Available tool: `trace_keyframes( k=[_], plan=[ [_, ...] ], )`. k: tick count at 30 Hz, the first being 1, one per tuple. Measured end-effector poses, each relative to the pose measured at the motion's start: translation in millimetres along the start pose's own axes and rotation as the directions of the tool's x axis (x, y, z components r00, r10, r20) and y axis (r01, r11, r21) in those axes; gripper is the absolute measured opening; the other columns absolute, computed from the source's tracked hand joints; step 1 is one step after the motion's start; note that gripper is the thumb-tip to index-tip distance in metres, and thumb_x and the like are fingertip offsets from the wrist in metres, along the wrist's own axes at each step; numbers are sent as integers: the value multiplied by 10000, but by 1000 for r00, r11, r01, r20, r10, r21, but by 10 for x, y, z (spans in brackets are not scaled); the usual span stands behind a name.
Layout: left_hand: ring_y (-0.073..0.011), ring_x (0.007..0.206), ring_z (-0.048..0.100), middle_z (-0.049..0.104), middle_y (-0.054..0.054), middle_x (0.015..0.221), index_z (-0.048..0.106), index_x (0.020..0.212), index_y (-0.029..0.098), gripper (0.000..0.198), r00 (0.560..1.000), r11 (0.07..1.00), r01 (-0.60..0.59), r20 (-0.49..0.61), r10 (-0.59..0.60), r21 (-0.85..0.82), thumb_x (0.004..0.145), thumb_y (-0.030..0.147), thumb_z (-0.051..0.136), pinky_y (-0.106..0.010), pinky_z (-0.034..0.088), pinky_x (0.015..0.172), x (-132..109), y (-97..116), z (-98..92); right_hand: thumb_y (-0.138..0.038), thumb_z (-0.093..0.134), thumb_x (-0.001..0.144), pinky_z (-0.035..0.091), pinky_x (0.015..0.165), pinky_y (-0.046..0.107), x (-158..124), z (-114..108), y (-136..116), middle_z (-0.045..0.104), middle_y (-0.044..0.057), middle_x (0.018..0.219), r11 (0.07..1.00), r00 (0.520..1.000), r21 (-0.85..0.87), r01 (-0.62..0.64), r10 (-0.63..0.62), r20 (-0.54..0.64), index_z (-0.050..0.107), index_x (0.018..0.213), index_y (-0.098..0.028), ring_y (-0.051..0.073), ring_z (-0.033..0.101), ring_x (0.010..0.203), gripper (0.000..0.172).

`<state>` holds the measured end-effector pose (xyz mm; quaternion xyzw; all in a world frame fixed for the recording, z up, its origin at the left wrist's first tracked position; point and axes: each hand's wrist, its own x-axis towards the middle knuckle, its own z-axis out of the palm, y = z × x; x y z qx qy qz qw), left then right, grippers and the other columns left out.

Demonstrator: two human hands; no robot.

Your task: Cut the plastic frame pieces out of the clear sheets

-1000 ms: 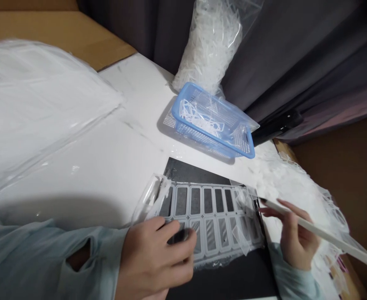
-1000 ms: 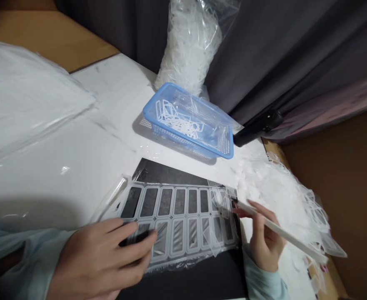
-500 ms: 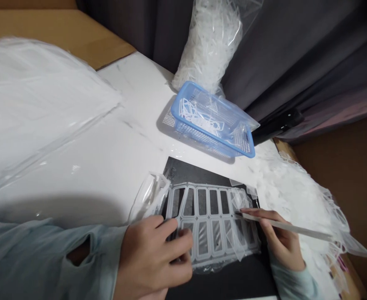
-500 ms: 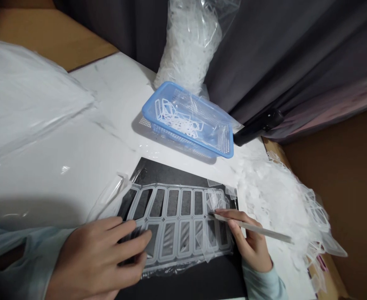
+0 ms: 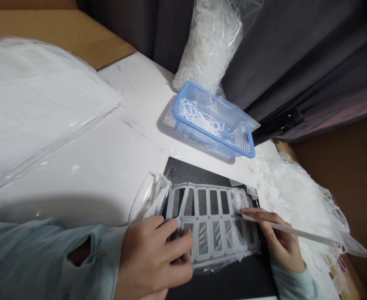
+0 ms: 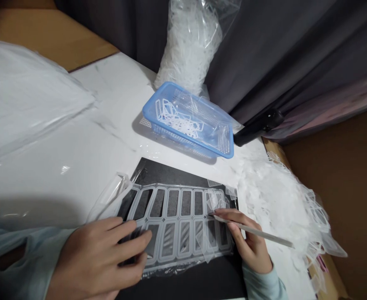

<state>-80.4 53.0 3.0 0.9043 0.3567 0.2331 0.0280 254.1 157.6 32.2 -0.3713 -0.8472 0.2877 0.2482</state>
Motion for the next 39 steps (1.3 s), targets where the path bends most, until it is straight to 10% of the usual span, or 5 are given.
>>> trace_keyframes(
  k=[22,28,35,37,39],
  plan=[
    [-203,728,486,614,-14,1114,548,916,228,267,998,999,-32,-47,33,22,652,226,582,-368,328,527,8,-2,7,-161,388,1029,515,972,347,47,73,-49,633,86,1302,982,989,-161,97,-77,126,556,1278,-234,222,576,1213,309],
    [-202,733,488,618,-4,1119,550,925,235,258,999,999,-31,-36,32,27,670,251,591,-368,327,520,5,1,8,-155,408,1026,509,977,339,24,113,33,657,100,1245,950,985,-309,42,-92,-149,593,1177,-195,220,604,1192,242],
    [-203,739,503,619,0,1111,533,908,234,263,999,999,-20,-34,21,34,648,220,566,-367,343,516,8,17,20,-390,491,1023,570,866,464,100,27,156,672,142,1069,942,607,-241,-234,-52,-793,634,1132,-106,264,713,908,336],
    [-200,740,509,622,4,1096,526,876,230,238,998,999,-3,-61,5,43,643,190,555,-365,343,519,9,24,27,-419,535,1000,564,891,488,99,20,182,658,141,1110,974,563,-120,-194,10,-826,644,1133,-107,258,706,907,356],
    [-200,737,512,625,4,1088,523,864,229,217,997,999,8,-71,-5,41,654,182,551,-364,340,521,10,30,32,-436,555,985,566,887,484,65,20,202,661,133,1118,984,616,9,-179,119,-779,667,1097,-117,253,707,894,356]
  ],
)
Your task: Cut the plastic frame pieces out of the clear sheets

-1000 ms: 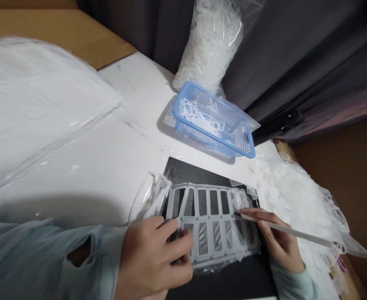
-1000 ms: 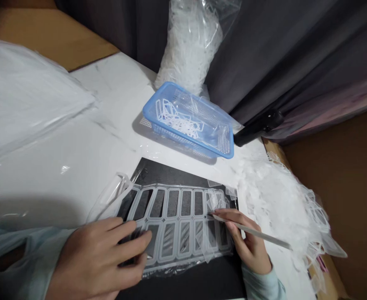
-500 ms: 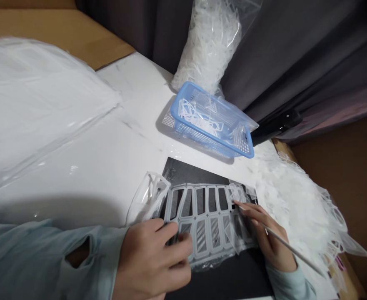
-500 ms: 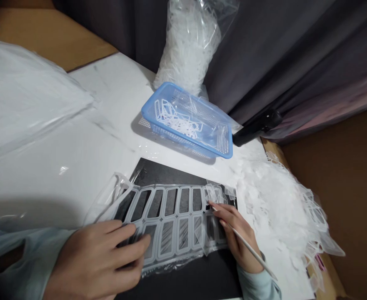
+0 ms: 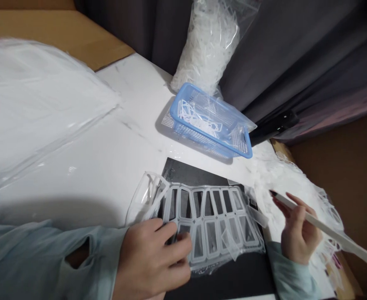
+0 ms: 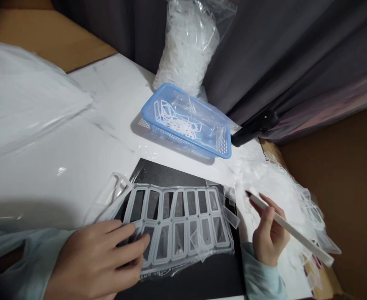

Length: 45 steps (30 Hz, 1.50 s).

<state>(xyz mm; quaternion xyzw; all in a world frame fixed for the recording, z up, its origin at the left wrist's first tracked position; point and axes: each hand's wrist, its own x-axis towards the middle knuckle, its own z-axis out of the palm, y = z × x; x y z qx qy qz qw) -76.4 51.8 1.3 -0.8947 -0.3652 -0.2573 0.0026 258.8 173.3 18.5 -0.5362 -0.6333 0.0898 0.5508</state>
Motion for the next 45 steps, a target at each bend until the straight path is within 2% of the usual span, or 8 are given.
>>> trace_keyframes(
  k=[3,7,10,13,20,31,38,45],
  plan=[
    [-203,731,513,631,3,1085,531,880,236,245,1000,1000,5,22,-5,-18,640,190,555,-367,340,523,-1,6,-1,-451,560,973,583,822,431,-52,-60,-5,700,111,1006,998,977,20,-63,58,206,704,1003,-135,256,712,860,348],
    [-205,733,515,635,11,1078,534,880,243,264,999,1000,16,45,-15,-16,624,195,575,-365,340,528,-8,5,-5,-397,554,978,583,786,352,-97,-100,-128,727,92,913,998,889,18,-52,38,455,731,912,-166,256,712,875,299],
    [-207,734,516,633,11,1090,536,895,248,232,998,1000,-1,61,2,-13,671,240,594,-364,336,520,-9,-8,-12,-354,508,1006,571,851,333,-89,-105,-187,731,83,954,996,821,6,-88,70,567,731,933,-183,251,714,924,290],
    [-205,731,516,630,15,1105,537,912,252,233,998,1000,-11,65,12,-16,690,261,606,-363,337,510,-4,-20,-24,-338,505,1010,585,846,332,-57,-130,-149,737,87,970,998,769,21,-51,26,639,728,977,-184,257,717,940,273],
    [-207,733,526,641,-1,1092,535,891,238,255,998,999,0,57,2,-36,643,193,567,-363,355,513,2,-15,-31,-275,491,1015,591,854,336,-21,-162,-92,738,93,1046,995,705,-5,95,-64,706,732,1064,-187,253,711,981,261],
    [-207,726,517,632,-4,1111,537,905,237,218,998,999,-16,58,18,-38,689,223,562,-365,357,502,2,-27,-33,-238,490,1017,578,829,285,-8,-137,-149,745,68,1034,983,673,-1,185,-126,729,707,1100,-213,227,719,956,234],
    [-208,734,518,630,-5,1111,540,911,236,242,997,999,-27,66,30,-44,671,228,573,-369,355,510,-8,-39,-34,-260,437,1035,558,942,376,31,-112,-218,677,103,1240,968,568,47,245,-183,802,652,1176,-205,263,632,1171,263],
    [-190,712,495,634,4,1080,553,905,235,205,997,998,-52,60,54,-26,708,271,597,-356,333,511,14,-58,-61,-200,402,1029,541,964,383,9,-120,-205,665,89,1249,950,519,39,309,-203,830,597,1240,-247,240,611,1192,291]
  ],
)
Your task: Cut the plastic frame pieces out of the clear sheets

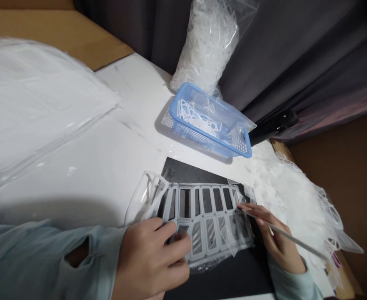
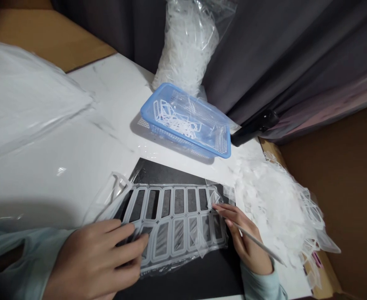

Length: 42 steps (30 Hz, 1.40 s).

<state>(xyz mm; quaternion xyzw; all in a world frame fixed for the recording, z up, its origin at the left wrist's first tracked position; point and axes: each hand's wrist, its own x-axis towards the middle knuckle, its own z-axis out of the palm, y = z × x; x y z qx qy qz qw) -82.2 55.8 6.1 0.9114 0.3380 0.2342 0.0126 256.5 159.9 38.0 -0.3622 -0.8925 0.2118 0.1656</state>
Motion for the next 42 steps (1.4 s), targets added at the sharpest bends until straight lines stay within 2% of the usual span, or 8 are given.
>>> trace_keyframes(
  k=[4,9,12,15,19,24,37,42],
  plan=[
    [-189,716,500,643,8,1067,559,894,241,185,1000,1000,2,11,-2,9,717,267,604,-348,332,532,2,3,-7,-186,403,1021,548,948,361,21,35,-46,672,85,1231,998,999,-64,19,-22,-46,595,1228,-241,230,627,1166,287],
    [-191,720,503,645,12,1061,561,891,245,183,1000,1000,8,4,-8,5,715,259,611,-351,335,541,-1,13,-3,-197,437,1013,549,932,331,-7,46,47,684,72,1205,969,974,-243,-33,-23,-224,597,1225,-229,220,651,1126,267],
    [-187,705,495,642,13,1041,552,872,240,175,1000,1000,12,1,-12,8,705,240,605,-347,327,533,2,13,-7,-263,450,1023,557,894,356,-36,45,132,715,83,1119,938,917,-298,-176,46,-397,635,1165,-209,238,688,1042,240],
    [-186,696,488,639,7,1023,557,881,241,213,1000,1000,8,6,-8,6,683,259,634,-341,321,532,8,13,-11,-299,454,1026,533,937,428,-43,64,147,709,113,1129,968,849,-138,-211,111,-517,641,1142,-175,274,669,1083,253],
    [-191,689,488,637,5,995,554,877,243,218,1000,1000,22,11,-22,0,676,253,638,-348,314,528,8,20,-4,-268,477,1017,536,950,440,-46,91,112,688,116,1180,994,904,73,-87,110,-413,666,1131,-185,280,643,1133,236],
    [-193,687,482,632,3,1004,544,869,238,216,1000,1000,24,1,-24,-19,672,261,627,-355,303,520,1,20,14,-230,492,1014,580,906,339,-49,76,90,721,82,1142,990,981,131,-58,81,-177,664,1189,-211,241,686,1072,247],
    [-196,677,479,623,6,1003,535,880,238,199,1000,999,28,-3,-28,-38,688,239,589,-367,321,492,-12,19,19,-209,481,1016,589,887,281,27,42,7,731,73,1129,998,992,59,-16,23,-126,663,1184,-212,218,705,1045,248],
    [-194,673,472,617,6,968,523,851,233,211,999,999,32,-28,-33,-30,651,199,583,-363,310,496,-6,21,22,-176,445,1018,552,957,335,30,78,15,664,90,1265,1000,998,1,27,-27,-60,606,1225,-215,228,633,1173,265]
  ],
)
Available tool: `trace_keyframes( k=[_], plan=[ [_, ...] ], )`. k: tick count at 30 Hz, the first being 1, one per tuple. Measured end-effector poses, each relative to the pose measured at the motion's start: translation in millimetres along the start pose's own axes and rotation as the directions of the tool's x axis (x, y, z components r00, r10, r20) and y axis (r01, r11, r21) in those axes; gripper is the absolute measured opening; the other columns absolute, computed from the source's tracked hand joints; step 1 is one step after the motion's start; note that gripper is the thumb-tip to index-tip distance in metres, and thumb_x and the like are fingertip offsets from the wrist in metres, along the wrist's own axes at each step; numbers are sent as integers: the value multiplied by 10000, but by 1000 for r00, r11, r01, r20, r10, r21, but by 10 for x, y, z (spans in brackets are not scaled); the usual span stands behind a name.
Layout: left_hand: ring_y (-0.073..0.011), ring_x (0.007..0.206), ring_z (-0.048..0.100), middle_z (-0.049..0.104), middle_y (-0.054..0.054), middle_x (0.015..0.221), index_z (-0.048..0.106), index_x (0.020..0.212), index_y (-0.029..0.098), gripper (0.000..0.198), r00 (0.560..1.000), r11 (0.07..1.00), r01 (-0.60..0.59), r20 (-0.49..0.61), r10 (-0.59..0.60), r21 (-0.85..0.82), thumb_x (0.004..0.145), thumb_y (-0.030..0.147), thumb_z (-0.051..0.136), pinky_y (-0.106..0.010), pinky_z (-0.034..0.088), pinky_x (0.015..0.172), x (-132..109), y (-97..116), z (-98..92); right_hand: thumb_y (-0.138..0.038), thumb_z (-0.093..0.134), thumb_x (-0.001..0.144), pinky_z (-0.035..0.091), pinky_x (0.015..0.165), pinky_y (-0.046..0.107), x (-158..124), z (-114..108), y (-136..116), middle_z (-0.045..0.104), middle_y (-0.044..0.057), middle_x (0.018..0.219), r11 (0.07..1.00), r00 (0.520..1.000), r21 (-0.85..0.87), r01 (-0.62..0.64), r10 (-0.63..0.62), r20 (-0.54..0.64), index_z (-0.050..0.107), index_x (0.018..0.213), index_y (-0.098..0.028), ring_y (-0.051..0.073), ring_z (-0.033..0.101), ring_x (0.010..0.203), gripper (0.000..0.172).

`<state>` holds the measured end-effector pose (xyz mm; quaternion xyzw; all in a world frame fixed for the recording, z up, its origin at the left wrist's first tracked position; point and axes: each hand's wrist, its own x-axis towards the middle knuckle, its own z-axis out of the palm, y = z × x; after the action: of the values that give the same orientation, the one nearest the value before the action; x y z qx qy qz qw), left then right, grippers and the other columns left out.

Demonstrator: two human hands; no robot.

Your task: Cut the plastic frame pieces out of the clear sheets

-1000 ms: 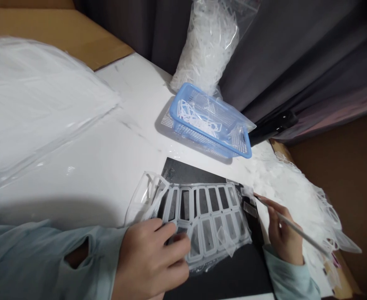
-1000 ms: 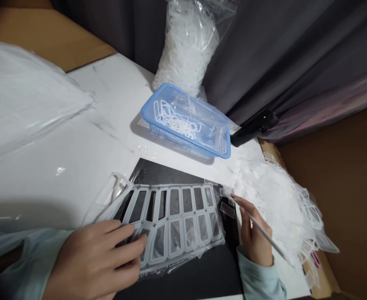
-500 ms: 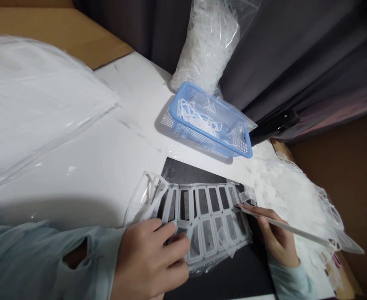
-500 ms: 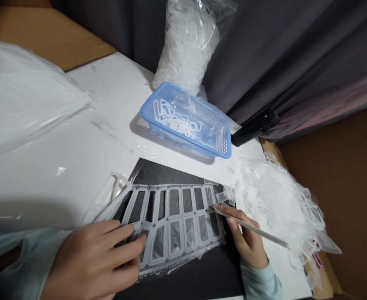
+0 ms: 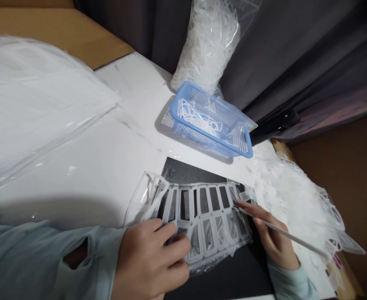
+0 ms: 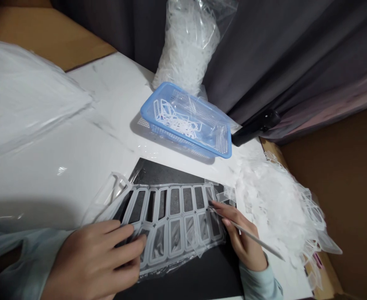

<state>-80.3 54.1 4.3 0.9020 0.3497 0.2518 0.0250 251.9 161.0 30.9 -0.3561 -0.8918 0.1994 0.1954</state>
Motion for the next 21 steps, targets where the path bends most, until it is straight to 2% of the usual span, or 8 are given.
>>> trace_keyframes(
  k=[7,10,12,14,16,18,19,21],
  plan=[
    [-188,666,460,612,10,964,515,840,230,204,1000,1000,5,-8,-5,8,648,196,574,-362,287,497,3,8,15,-143,404,1020,487,1020,299,61,71,-58,596,87,1353,990,994,-95,103,-99,49,508,1309,-211,189,521,1292,315],
    [-192,669,462,611,15,971,514,854,236,207,1000,1000,4,-1,-4,20,659,218,582,-364,287,499,3,10,8,-134,401,1016,496,995,297,40,89,-27,617,75,1318,982,996,-175,74,-82,-37,529,1270,-222,183,563,1246,297],
    [-195,676,467,611,15,976,516,868,239,218,1000,1000,1,5,-1,28,663,238,592,-366,289,503,2,11,4,-152,404,1018,502,987,339,15,91,19,637,86,1282,971,985,-237,-1,-40,-171,557,1237,-209,209,589,1218,273],
    [-195,683,471,608,17,957,514,864,239,225,1000,999,6,8,-6,33,658,239,604,-362,289,510,2,15,3,-198,423,1025,521,953,384,1,76,61,666,113,1221,948,917,-290,-128,2,-398,592,1199,-175,247,634,1156,244],
    [-193,691,474,607,22,947,511,857,239,238,1000,1000,13,14,-13,28,643,235,614,-358,293,521,3,21,5,-269,443,1034,544,905,423,13,49,78,689,146,1140,915,763,-297,-271,17,-646,619,1172,-126,276,680,1058,265],
    [-192,703,478,610,24,963,517,867,240,268,1000,1000,20,20,-21,20,620,230,621,-357,301,534,2,28,13,-346,444,1039,555,883,472,47,19,65,689,176,1109,908,617,-252,-334,8,-787,628,1173,-81,302,693,1015,349],
    [-193,712,482,612,24,975,522,875,241,284,1000,1000,22,20,-22,19,611,228,623,-359,305,540,2,32,19,-378,447,1036,550,895,501,68,7,52,683,191,1120,916,582,-231,-327,2,-813,629,1178,-64,317,686,1033,390],
    [-194,725,487,613,25,988,529,886,240,301,1000,999,28,13,-28,23,602,222,625,-362,308,548,0,38,30,-410,457,1031,515,955,551,99,-13,30,661,214,1178,933,580,-216,-288,-9,-815,632,1185,-44,343,650,1113,433]
  ],
)
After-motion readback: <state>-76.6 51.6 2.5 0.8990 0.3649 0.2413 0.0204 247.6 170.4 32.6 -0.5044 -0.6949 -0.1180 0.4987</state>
